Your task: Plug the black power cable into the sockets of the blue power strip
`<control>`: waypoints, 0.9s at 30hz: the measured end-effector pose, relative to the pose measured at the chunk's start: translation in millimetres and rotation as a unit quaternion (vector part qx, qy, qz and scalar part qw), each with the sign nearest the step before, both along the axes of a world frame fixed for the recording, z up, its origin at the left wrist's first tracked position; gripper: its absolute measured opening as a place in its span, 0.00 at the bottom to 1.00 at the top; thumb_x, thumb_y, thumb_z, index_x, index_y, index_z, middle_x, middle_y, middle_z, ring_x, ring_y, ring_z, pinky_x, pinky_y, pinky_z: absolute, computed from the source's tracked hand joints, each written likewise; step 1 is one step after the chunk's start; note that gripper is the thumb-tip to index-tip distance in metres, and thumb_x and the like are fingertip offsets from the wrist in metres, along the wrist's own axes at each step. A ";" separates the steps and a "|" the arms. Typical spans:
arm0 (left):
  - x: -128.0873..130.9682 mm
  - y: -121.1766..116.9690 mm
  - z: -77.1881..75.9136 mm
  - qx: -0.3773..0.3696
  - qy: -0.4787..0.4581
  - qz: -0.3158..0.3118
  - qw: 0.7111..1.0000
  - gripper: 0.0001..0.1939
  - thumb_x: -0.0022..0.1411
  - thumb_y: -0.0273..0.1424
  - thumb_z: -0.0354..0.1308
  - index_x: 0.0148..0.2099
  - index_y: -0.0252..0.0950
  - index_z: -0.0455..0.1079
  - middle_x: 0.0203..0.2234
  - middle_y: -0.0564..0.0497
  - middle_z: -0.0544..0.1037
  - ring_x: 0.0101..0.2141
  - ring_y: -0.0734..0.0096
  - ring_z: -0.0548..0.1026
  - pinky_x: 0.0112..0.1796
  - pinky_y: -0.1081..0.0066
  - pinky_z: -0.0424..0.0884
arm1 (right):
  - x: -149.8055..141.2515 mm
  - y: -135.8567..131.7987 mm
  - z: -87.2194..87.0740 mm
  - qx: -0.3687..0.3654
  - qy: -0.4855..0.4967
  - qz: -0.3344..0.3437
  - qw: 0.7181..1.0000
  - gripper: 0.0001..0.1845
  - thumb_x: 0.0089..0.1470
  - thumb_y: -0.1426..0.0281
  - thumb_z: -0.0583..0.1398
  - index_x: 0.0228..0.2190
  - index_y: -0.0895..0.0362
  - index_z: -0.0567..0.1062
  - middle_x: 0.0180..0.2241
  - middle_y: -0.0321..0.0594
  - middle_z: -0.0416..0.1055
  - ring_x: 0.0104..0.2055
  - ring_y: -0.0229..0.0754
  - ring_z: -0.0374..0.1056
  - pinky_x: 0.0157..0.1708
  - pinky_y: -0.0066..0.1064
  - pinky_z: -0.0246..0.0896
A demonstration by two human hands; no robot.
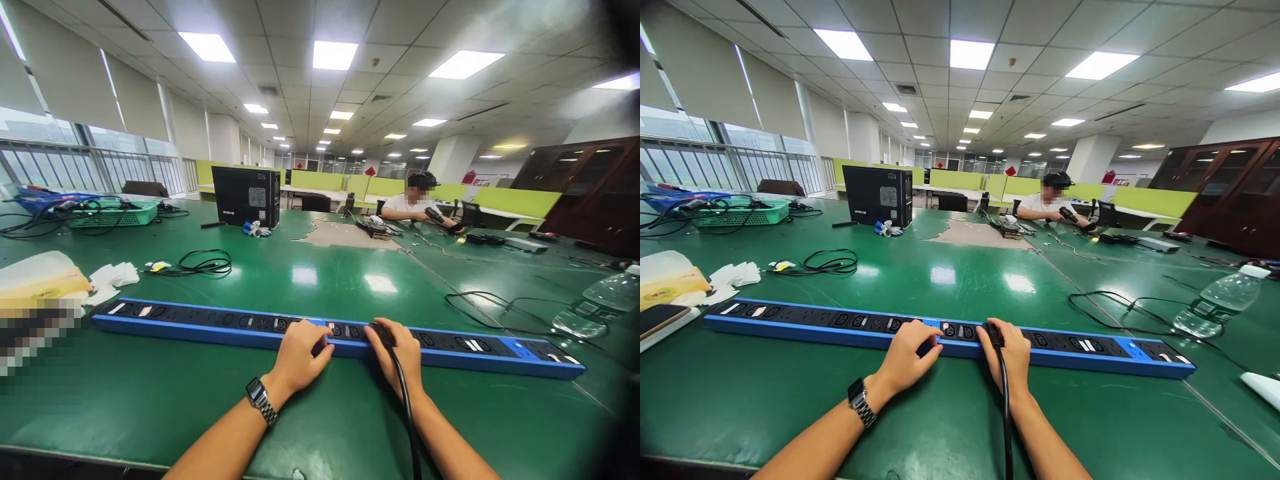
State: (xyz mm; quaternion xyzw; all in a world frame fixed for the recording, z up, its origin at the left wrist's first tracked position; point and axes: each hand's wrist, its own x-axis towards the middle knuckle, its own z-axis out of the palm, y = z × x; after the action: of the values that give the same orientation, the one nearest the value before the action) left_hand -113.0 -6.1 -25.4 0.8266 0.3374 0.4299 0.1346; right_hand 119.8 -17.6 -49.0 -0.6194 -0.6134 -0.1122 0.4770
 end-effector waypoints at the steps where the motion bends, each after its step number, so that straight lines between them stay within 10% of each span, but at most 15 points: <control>1: -0.1 -0.2 0.1 -0.002 0.000 -0.001 1.000 0.09 0.58 0.24 0.61 0.42 0.39 0.73 0.31 0.52 0.79 0.35 0.63 0.73 0.39 0.63 0.65 | 1.3 -0.4 0.2 -0.013 -0.018 -0.008 1.000 0.27 0.55 0.46 0.55 0.39 0.55 0.76 0.37 0.44 0.77 0.39 0.48 0.71 0.41 0.40 0.59; 17: 2.8 -0.4 -0.6 0.017 0.002 0.031 0.999 0.08 0.59 0.26 0.59 0.42 0.39 0.71 0.36 0.49 0.78 0.40 0.59 0.73 0.41 0.60 0.67 | 9.4 -0.4 2.7 -0.065 -0.087 -0.003 0.994 0.22 0.55 0.48 0.56 0.38 0.53 0.76 0.35 0.42 0.78 0.37 0.49 0.72 0.39 0.40 0.59; 27: 1.1 -2.4 -0.3 0.025 0.033 0.007 0.999 0.21 0.59 0.30 0.61 0.55 0.41 0.65 0.40 0.48 0.76 0.41 0.58 0.72 0.43 0.58 0.66 | -20.5 -11.7 7.7 0.057 -0.068 0.110 0.990 0.19 0.56 0.53 0.59 0.41 0.54 0.74 0.35 0.43 0.78 0.35 0.45 0.73 0.38 0.37 0.63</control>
State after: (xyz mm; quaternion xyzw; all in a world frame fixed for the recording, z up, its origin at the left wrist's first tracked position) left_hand -111.9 -8.5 -25.6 0.8410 0.3369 0.4114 0.0994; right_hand 99.3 -29.3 -41.3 -0.5106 -0.7015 -0.1354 0.4784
